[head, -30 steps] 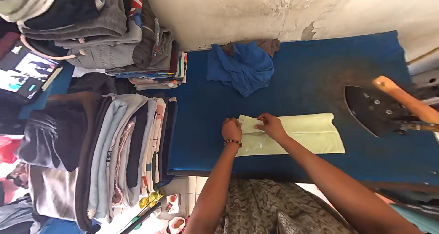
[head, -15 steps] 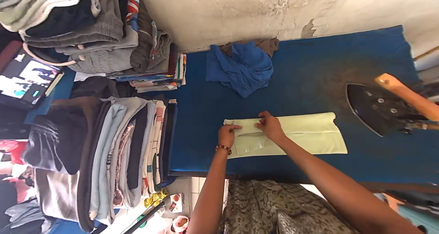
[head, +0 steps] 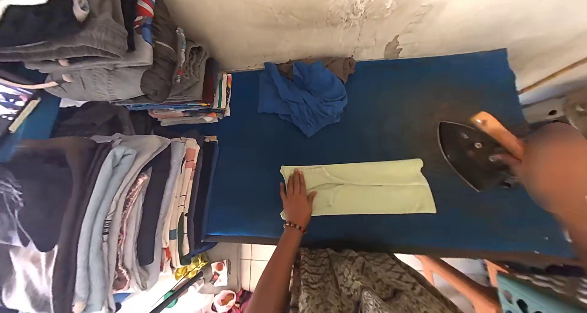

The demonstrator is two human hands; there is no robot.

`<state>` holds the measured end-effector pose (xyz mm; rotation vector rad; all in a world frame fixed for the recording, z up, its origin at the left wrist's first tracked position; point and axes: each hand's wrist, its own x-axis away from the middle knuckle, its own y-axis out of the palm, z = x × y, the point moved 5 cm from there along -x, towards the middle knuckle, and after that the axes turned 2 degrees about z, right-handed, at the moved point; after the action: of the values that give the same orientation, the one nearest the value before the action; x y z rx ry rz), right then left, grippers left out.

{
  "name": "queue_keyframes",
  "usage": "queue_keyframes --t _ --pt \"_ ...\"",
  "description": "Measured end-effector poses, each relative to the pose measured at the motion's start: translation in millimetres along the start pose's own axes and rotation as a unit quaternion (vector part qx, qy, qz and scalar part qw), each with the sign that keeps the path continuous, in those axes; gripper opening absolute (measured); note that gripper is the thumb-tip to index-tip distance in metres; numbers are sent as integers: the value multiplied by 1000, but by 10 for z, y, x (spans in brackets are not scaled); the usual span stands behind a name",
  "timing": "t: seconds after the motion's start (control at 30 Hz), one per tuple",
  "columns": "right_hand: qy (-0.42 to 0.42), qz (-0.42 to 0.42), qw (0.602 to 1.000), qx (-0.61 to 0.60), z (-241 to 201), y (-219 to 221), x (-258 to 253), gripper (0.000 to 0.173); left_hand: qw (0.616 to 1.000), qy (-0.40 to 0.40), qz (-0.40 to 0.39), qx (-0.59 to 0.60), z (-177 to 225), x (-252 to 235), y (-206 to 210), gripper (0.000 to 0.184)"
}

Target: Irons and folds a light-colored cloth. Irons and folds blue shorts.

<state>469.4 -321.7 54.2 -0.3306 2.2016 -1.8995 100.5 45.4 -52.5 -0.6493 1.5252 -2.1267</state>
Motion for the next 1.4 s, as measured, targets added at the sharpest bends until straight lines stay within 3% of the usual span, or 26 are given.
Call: queue_keyframes --t 0.07,0.17,0.27,0.33,0.47,0.57,0.7,0.77,0.83,0.97,1.17,1.3,1.4 --pt "54 -43 998 6 625 251 -248 88 999 -32 3 -2 -81 59 -28 73" --pt "130 -62 986 -79 905 582 -458 86 999 -36 8 2 -174 187 -78 73" --pt "158 -121 948 -249 983 750 -715 76 996 -15 79 33 -312 392 -196 64" --pt "159 -178 919 -312 310 432 -647 67 990 -5 136 41 -500 519 -335 57" --pt "124 -257 926 -245 -1154 -64 -40 50 973 -15 220 67 -1067 764 -620 47" --pt "23 -305 924 -229 -2187 21 614 43 968 7 236 82 -1417 788 -780 47" --pt "-57 -381 916 -117 -3649 395 1405 75 966 52 236 91 -1678 755 -992 43" --pt "-77 -393 913 -80 -4051 599 1640 75 964 77 236 93 -1737 726 -1060 42" --pt "-63 -383 918 -75 -4137 653 1707 68 963 98 234 87 -1758 696 -1093 43" --pt "51 -336 932 -124 -3578 605 1516 54 959 114 241 98 -1742 689 -1087 44" --pt "195 -221 926 -234 -1958 478 1198 49 959 128 229 106 -1499 588 -906 43" --pt "265 -158 914 -264 -891 431 861 45 957 166 217 99 -947 369 -869 40" --pt "292 -159 911 -244 -269 391 530 48 958 193 172 125 -256 196 -753 35"
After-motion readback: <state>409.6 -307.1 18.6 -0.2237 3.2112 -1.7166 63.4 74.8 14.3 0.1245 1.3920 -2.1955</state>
